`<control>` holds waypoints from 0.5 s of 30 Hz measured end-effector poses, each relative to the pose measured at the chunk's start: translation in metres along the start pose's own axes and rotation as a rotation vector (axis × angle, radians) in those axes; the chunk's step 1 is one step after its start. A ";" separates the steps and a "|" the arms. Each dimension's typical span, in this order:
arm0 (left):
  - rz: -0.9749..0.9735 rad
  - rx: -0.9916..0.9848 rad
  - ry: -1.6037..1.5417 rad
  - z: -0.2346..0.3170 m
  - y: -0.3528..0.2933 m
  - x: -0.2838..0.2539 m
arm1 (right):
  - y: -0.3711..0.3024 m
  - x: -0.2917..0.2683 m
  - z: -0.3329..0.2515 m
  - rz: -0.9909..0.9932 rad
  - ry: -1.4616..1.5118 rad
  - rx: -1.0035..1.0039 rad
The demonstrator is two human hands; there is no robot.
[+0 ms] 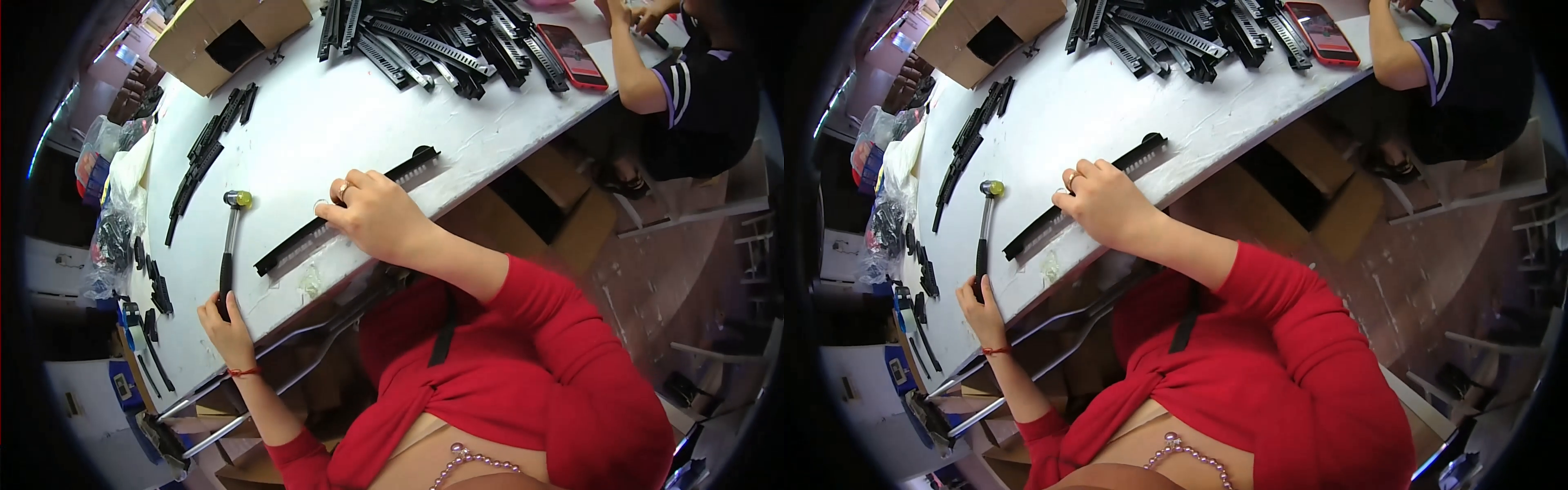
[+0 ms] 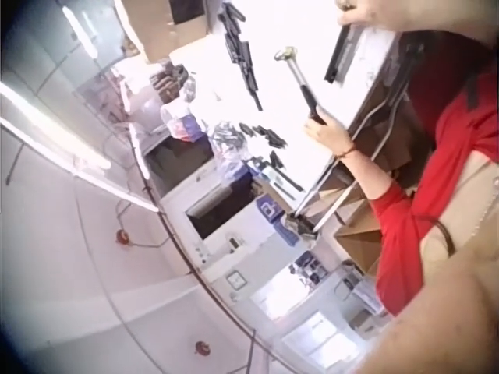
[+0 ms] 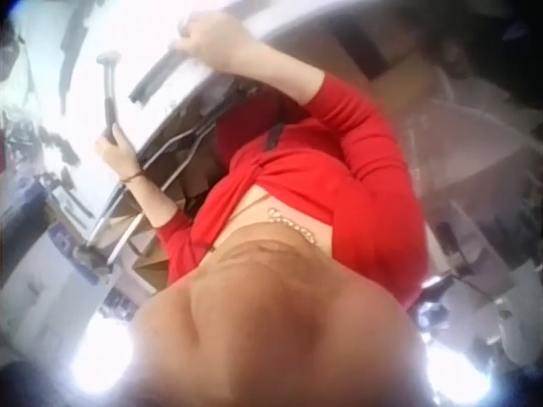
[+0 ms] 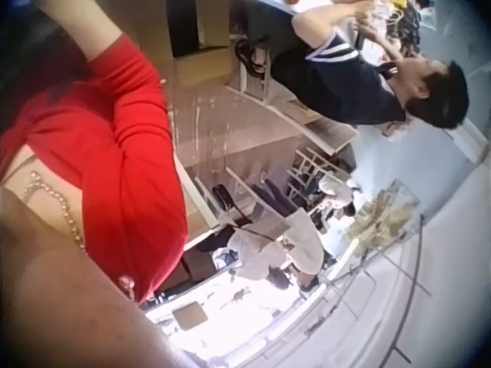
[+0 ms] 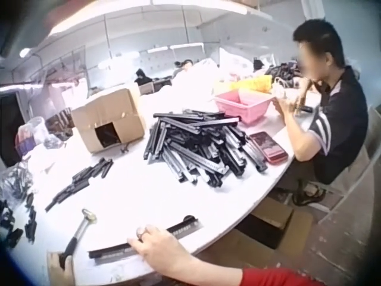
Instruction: Assemble black plastic track-like components by snapping them together and using a rubber mallet at a workbench.
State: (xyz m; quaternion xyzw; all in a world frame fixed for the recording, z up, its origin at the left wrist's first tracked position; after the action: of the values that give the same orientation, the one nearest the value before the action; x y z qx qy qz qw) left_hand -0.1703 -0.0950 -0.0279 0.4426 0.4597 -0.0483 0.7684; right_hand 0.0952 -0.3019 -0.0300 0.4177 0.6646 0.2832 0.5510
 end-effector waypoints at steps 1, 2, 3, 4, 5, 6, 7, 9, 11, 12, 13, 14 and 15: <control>0.023 -0.057 -0.023 -0.001 -0.004 -0.002 | -0.002 0.000 -0.005 0.002 0.016 0.018; 0.047 -0.114 -0.044 -0.003 -0.007 -0.003 | -0.003 -0.001 -0.008 0.005 0.033 0.036; 0.060 -0.106 -0.052 -0.011 -0.005 0.000 | -0.001 -0.003 -0.009 -0.002 0.038 0.033; 0.060 -0.114 -0.042 -0.012 -0.006 -0.001 | -0.001 -0.003 -0.009 -0.007 0.050 0.030; 0.047 -0.084 -0.043 -0.010 -0.005 -0.003 | -0.001 -0.002 -0.010 -0.002 0.048 0.031; 0.035 -0.055 -0.041 -0.008 -0.004 -0.006 | -0.002 -0.002 -0.013 0.003 0.049 0.030; -0.011 -0.089 -0.023 -0.009 -0.007 -0.010 | 0.000 -0.001 -0.017 -0.015 0.074 0.027; -0.052 -0.091 -0.069 -0.003 -0.005 -0.011 | 0.000 -0.001 -0.016 -0.041 0.077 0.010; -0.210 -0.235 -0.200 -0.007 0.002 -0.003 | 0.000 -0.002 -0.011 -0.038 0.042 0.024; -0.240 -0.182 -0.258 -0.006 0.006 0.002 | 0.000 -0.003 -0.009 -0.015 0.036 0.040; -0.279 -0.202 -0.324 -0.006 0.009 0.003 | 0.000 -0.005 -0.009 -0.004 0.036 0.035; -0.434 -0.472 -0.466 0.001 0.012 0.003 | -0.002 -0.007 -0.006 0.006 0.021 0.038; -0.455 -0.597 -0.638 0.011 0.010 -0.006 | -0.003 -0.005 -0.005 -0.003 0.007 0.038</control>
State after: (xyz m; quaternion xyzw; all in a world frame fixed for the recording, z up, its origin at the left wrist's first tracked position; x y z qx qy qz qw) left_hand -0.1615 -0.0986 -0.0150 0.0548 0.2801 -0.2142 0.9342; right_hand 0.0901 -0.3078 -0.0291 0.4261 0.6723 0.2713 0.5412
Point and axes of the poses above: each hand's wrist, its own y-axis towards the middle knuckle, its own x-axis out of the palm, z = x × y, the point moved 4 cm from there along y, towards the middle knuckle, and after that the axes turned 12 degrees about z, right-handed, at the moved point
